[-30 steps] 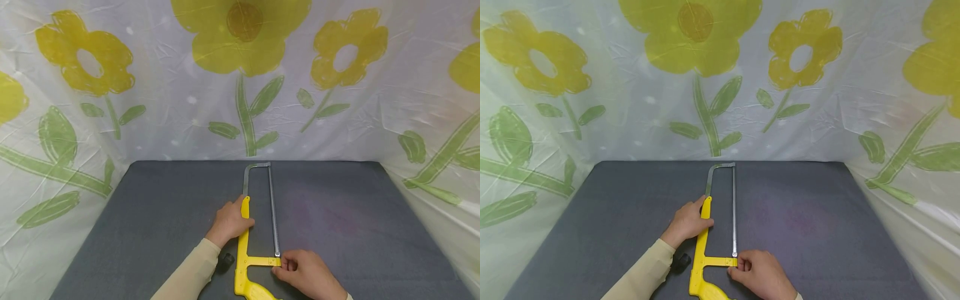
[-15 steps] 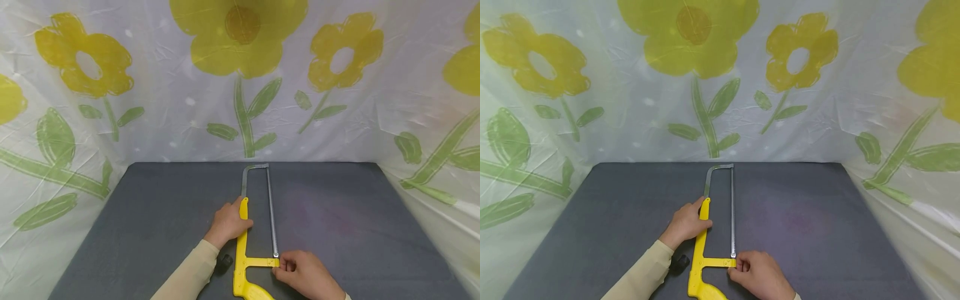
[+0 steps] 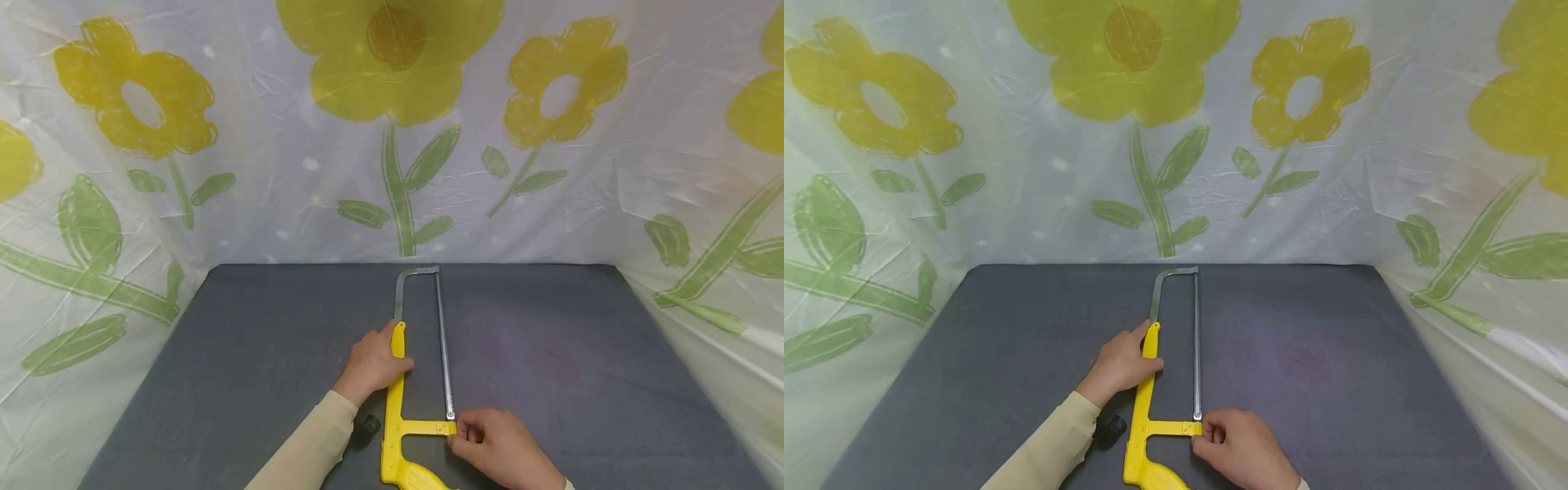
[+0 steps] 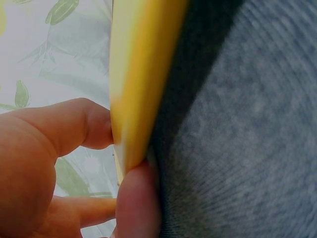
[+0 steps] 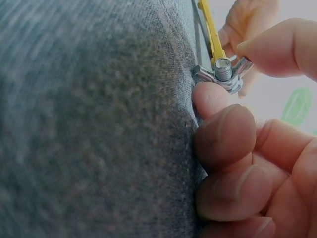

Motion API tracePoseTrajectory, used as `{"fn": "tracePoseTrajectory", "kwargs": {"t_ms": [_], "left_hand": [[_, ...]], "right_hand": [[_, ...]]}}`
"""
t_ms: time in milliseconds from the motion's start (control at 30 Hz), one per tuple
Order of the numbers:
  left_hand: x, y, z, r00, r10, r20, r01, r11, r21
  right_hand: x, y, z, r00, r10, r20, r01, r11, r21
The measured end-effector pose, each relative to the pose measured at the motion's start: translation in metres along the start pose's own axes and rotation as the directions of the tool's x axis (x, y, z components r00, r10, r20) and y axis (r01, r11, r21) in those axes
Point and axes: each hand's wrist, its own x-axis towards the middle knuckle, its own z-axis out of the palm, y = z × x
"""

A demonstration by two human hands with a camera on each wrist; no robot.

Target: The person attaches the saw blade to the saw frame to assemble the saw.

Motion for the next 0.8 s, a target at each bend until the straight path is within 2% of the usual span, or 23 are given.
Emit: {"fn": "tracePoseTrajectory", "kwargs": {"t_ms": [167, 400, 800], "left_hand": [[-0.0008, -0.0011, 0.0009, 1.000, -0.009, 0.002, 0.009, 1.000, 0.013], [0.0001, 0.0003, 0.0022, 1.000, -0.007, 0.000, 0.007, 1.000, 0.010], [0.0002, 0.0005, 0.0010, 1.000, -0.004, 0.004, 0.004, 1.000, 0.001]], "right_hand": [[-0.0007, 0.0001, 0.0013, 1.000, 0.003, 0.001, -0.003, 1.000, -0.007], [0.0006, -0.0029, -0.0003, 0.998, 0.059, 0.029, -0.059, 0.998, 0.009], [-0.0013, -0.0032, -0.0008, 1.000, 0.025, -0.013, -0.025, 1.000, -0.011]]}}
